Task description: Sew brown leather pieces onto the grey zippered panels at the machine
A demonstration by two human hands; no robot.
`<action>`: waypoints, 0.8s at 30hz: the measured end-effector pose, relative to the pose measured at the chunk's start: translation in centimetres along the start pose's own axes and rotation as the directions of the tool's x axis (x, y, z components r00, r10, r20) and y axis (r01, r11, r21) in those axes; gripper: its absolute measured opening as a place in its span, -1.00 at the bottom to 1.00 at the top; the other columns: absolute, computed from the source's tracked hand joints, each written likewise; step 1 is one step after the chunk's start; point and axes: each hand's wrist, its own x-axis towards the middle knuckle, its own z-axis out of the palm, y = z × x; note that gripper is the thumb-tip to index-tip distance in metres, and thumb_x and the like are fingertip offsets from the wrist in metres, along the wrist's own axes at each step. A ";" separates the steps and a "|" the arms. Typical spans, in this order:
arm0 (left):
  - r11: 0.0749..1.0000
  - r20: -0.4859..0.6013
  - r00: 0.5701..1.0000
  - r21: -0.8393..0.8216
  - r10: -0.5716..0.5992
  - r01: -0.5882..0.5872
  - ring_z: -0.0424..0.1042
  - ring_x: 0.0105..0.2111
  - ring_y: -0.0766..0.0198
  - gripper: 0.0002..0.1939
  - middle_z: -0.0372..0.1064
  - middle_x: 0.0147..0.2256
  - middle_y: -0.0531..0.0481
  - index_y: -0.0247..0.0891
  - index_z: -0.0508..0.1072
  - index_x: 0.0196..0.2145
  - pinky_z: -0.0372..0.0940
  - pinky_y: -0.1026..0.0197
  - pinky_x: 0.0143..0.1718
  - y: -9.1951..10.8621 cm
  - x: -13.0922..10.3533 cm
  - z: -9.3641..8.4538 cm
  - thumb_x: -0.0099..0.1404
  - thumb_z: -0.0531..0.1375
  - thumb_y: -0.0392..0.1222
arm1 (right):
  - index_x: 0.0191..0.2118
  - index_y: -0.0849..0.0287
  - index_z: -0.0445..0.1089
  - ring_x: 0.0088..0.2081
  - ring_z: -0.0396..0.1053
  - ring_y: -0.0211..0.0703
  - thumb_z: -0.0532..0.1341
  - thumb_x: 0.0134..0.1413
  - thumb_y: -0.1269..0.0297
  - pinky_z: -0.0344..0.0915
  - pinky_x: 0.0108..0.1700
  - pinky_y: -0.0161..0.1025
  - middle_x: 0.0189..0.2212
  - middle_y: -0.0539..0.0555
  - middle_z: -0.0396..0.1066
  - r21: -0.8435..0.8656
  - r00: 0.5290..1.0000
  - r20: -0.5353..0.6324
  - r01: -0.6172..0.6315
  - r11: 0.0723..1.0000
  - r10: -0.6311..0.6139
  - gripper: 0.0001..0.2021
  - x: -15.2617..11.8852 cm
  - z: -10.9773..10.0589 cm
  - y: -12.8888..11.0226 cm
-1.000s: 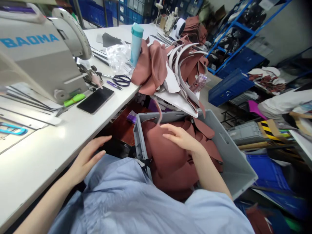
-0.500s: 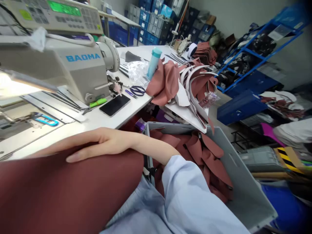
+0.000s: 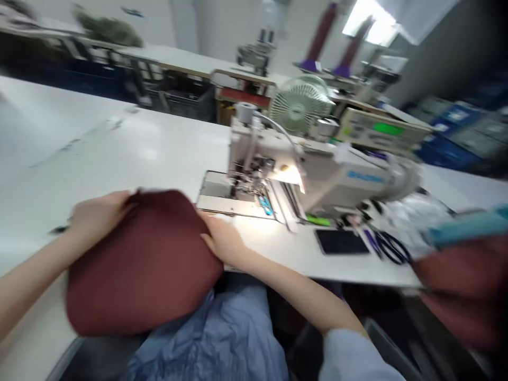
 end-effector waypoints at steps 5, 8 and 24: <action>0.989 0.077 0.987 0.068 -0.140 0.135 0.45 -0.24 0.08 -0.59 0.48 -0.21 -0.09 -0.19 0.42 -0.17 0.22 0.21 -0.33 -3.8 2.4 -0.7 0.37 -0.07 0.11 | 0.35 0.08 0.08 0.32 0.00 0.03 0.07 0.21 0.42 0.01 0.29 0.02 0.33 0.16 0.05 -0.346 0.932 -0.109 0.291 0.892 -0.346 -0.41 4.5 0.0 1.2; 0.997 0.181 0.980 0.025 -0.082 0.079 0.44 -0.35 0.18 -0.77 0.50 -0.27 0.02 -0.10 0.45 -0.19 0.21 0.26 -0.38 -5.0 3.5 -1.5 0.24 0.11 -0.03 | 0.33 0.04 0.13 0.38 -0.11 -0.02 0.06 0.26 0.30 -0.07 0.32 0.00 0.39 0.07 -0.08 -0.369 0.891 0.066 0.441 0.818 -0.450 -0.47 8.0 0.2 1.7; 0.813 -0.155 0.800 0.173 0.580 -0.556 0.31 -0.46 0.26 -0.76 0.42 -0.42 0.04 0.09 0.44 -0.06 0.27 0.12 -0.29 5.7 -6.9 -0.8 0.35 0.09 -0.04 | 0.32 0.10 0.15 0.36 -0.05 0.06 -0.01 0.32 0.12 -0.03 0.27 0.05 0.34 0.15 0.06 -0.445 0.975 0.011 0.205 0.871 -0.224 -0.50 16.9 3.0 4.0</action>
